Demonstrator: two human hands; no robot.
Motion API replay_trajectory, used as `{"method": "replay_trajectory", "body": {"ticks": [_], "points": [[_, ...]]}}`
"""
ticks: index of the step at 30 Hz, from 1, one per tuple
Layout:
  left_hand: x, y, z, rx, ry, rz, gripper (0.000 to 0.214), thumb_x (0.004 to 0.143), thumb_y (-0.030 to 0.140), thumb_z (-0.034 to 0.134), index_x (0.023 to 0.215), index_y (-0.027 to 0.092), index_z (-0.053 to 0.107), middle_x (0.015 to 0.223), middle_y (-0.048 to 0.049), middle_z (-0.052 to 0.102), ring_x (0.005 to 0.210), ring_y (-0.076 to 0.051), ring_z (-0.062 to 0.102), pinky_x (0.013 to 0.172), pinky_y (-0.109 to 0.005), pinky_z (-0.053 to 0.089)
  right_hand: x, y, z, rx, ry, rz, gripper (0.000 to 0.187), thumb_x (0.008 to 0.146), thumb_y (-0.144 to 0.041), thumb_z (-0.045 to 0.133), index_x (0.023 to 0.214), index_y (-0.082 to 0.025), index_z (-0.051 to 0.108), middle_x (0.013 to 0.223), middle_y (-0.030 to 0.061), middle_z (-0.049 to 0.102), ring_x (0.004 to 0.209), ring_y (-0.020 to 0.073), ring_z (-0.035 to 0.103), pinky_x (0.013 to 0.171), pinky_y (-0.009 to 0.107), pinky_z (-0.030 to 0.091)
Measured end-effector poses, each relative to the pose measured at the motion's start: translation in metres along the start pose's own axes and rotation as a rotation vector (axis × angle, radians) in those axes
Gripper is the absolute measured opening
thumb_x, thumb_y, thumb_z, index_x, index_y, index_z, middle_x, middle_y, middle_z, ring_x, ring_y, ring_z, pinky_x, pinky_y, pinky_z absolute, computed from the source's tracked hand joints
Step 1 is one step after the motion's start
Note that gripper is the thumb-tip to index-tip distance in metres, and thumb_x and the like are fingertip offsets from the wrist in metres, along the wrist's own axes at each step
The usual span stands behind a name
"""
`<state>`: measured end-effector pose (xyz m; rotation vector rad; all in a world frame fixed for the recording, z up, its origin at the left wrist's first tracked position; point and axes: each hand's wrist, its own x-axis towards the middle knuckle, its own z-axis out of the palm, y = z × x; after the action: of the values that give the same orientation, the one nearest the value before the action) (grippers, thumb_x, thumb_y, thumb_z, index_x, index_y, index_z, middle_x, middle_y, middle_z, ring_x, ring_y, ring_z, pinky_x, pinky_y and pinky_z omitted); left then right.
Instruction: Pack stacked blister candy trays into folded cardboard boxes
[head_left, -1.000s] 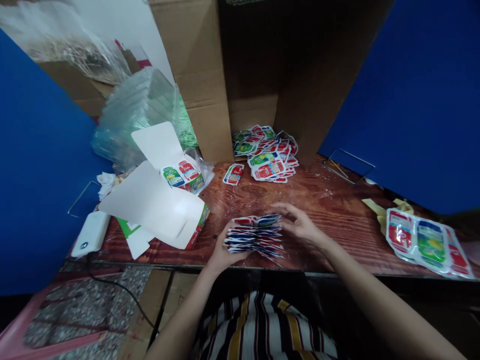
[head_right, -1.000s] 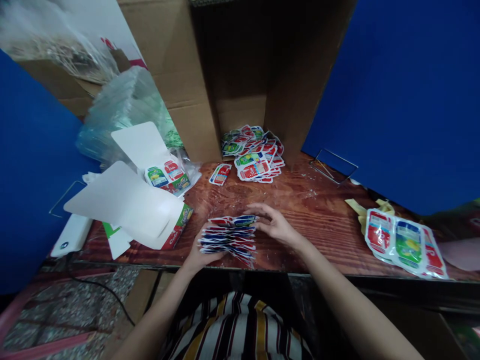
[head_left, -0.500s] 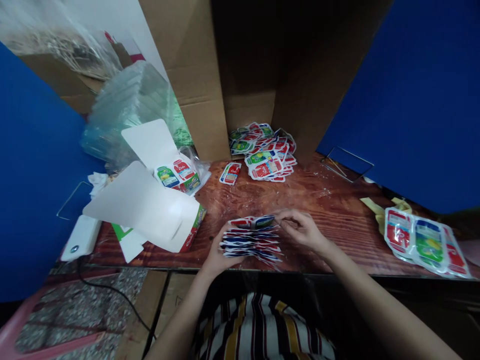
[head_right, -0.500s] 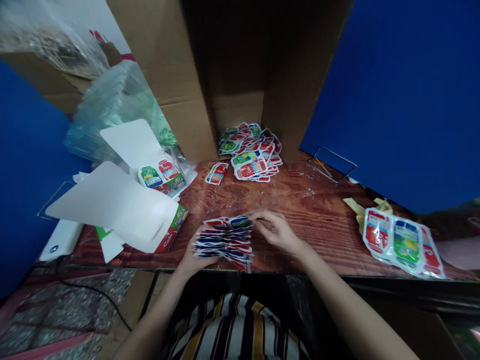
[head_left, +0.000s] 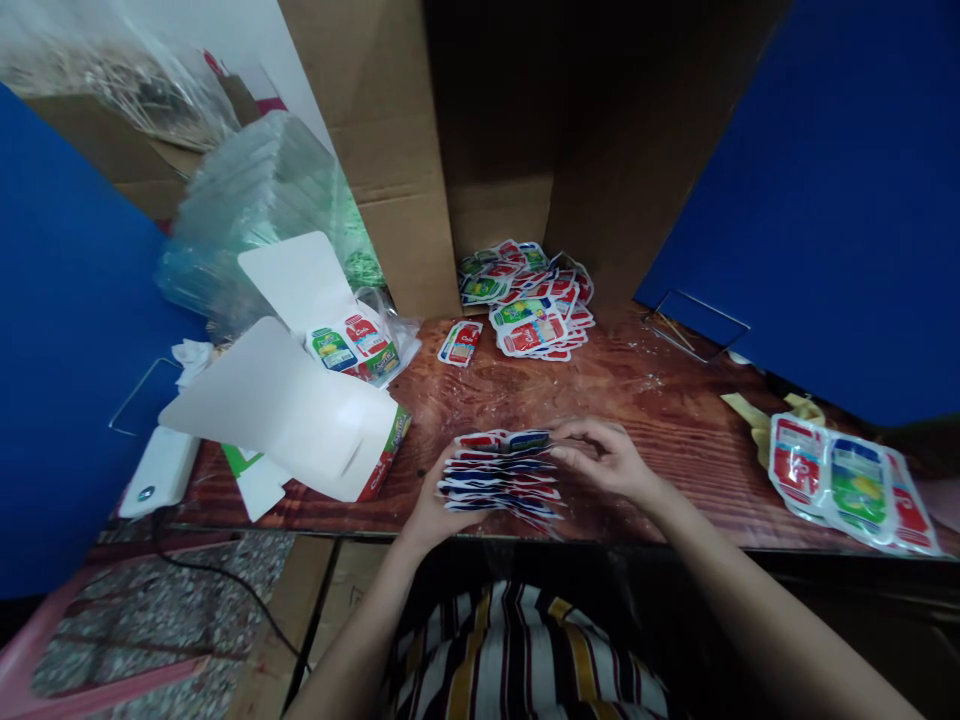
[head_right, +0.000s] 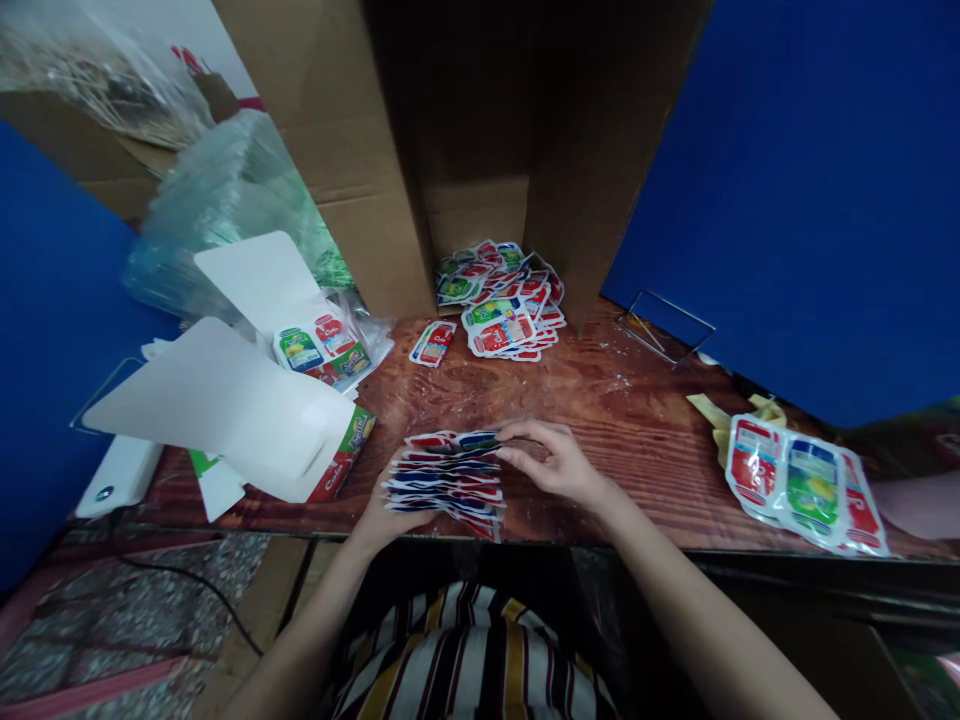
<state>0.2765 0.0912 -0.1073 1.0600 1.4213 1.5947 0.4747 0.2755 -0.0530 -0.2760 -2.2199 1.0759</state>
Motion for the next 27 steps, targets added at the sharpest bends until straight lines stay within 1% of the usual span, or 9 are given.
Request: {"method": "replay_trajectory", "body": {"ticks": [3, 5, 7, 10, 14, 17, 20, 23, 27], "points": [[0.000, 0.000, 0.001, -0.014, 0.027, 0.022, 0.068, 0.054, 0.024, 0.085, 0.116, 0.022, 0.057, 0.112, -0.0063, 0.068, 0.099, -0.024, 0.065, 0.093, -0.043, 0.051, 0.000, -0.003, 0.002, -0.010, -0.021, -0.063, 0.015, 0.088, -0.020, 0.059, 0.101, -0.024, 0.064, 0.123, 0.0091, 0.065, 0.104, 0.0200, 0.066, 0.089, 0.034, 0.053], [0.001, 0.002, 0.003, -0.034, 0.021, 0.025, 0.071, 0.056, 0.024, 0.084, 0.120, 0.022, 0.054, 0.112, -0.0064, 0.068, 0.099, -0.023, 0.065, 0.092, -0.042, 0.052, 0.000, -0.005, 0.001, -0.030, -0.041, -0.092, 0.016, 0.090, -0.019, 0.055, 0.101, -0.024, 0.066, 0.132, 0.0097, 0.059, 0.109, 0.0210, 0.063, 0.093, 0.037, 0.051], [0.001, 0.005, 0.004, -0.035, 0.002, 0.039, 0.073, 0.058, 0.024, 0.083, 0.124, 0.021, 0.051, 0.113, -0.0072, 0.068, 0.100, -0.023, 0.065, 0.092, -0.043, 0.052, -0.001, -0.007, 0.000, -0.042, -0.068, -0.096, 0.018, 0.091, -0.020, 0.052, 0.100, -0.025, 0.067, 0.133, 0.0093, 0.058, 0.108, 0.0205, 0.064, 0.093, 0.037, 0.051], [0.002, 0.008, 0.004, -0.014, -0.004, 0.068, 0.069, 0.060, 0.025, 0.083, 0.122, 0.021, 0.053, 0.113, -0.0079, 0.068, 0.102, -0.024, 0.065, 0.094, -0.044, 0.051, -0.002, -0.010, -0.003, -0.028, -0.117, -0.077, 0.020, 0.092, -0.019, 0.051, 0.103, -0.024, 0.068, 0.130, 0.0092, 0.060, 0.107, 0.0200, 0.064, 0.092, 0.035, 0.051], [0.002, 0.006, 0.004, -0.002, -0.004, 0.045, 0.071, 0.060, 0.024, 0.084, 0.123, 0.022, 0.053, 0.113, -0.0076, 0.068, 0.101, -0.024, 0.065, 0.095, -0.045, 0.050, 0.001, -0.015, -0.005, 0.012, -0.152, -0.052, 0.022, 0.090, -0.019, 0.056, 0.109, -0.023, 0.066, 0.125, 0.0097, 0.063, 0.110, 0.0206, 0.062, 0.094, 0.035, 0.050], [0.002, 0.002, 0.003, 0.021, -0.001, 0.046, 0.072, 0.059, 0.024, 0.084, 0.124, 0.021, 0.053, 0.117, -0.0080, 0.066, 0.103, -0.024, 0.064, 0.098, -0.045, 0.047, 0.004, -0.015, -0.003, 0.005, -0.124, -0.055, 0.019, 0.087, -0.021, 0.062, 0.105, -0.022, 0.067, 0.121, 0.0096, 0.065, 0.106, 0.0202, 0.064, 0.092, 0.034, 0.051], [0.002, 0.001, 0.002, 0.050, 0.013, 0.064, 0.071, 0.058, 0.025, 0.084, 0.122, 0.019, 0.054, 0.118, -0.0089, 0.066, 0.104, -0.025, 0.064, 0.098, -0.045, 0.047, 0.004, -0.014, 0.001, -0.013, -0.081, -0.057, 0.018, 0.087, -0.021, 0.062, 0.104, -0.023, 0.067, 0.116, 0.0093, 0.067, 0.102, 0.0192, 0.066, 0.089, 0.033, 0.053], [0.002, 0.002, 0.002, 0.059, 0.021, 0.064, 0.072, 0.057, 0.025, 0.084, 0.122, 0.019, 0.054, 0.117, -0.0090, 0.067, 0.104, -0.026, 0.064, 0.097, -0.046, 0.049, 0.002, -0.012, 0.002, -0.035, -0.092, -0.086, 0.021, 0.090, -0.020, 0.056, 0.109, -0.024, 0.065, 0.120, 0.0093, 0.066, 0.106, 0.0198, 0.065, 0.091, 0.034, 0.052], [0.002, 0.002, 0.002, 0.011, 0.016, 0.053, 0.073, 0.058, 0.025, 0.084, 0.123, 0.022, 0.053, 0.114, -0.0071, 0.068, 0.102, -0.024, 0.065, 0.094, -0.043, 0.051, 0.000, -0.013, -0.002, -0.076, -0.176, -0.145, 0.024, 0.092, -0.017, 0.049, 0.106, -0.025, 0.067, 0.128, 0.0086, 0.062, 0.110, 0.0191, 0.063, 0.093, 0.033, 0.050]]}}
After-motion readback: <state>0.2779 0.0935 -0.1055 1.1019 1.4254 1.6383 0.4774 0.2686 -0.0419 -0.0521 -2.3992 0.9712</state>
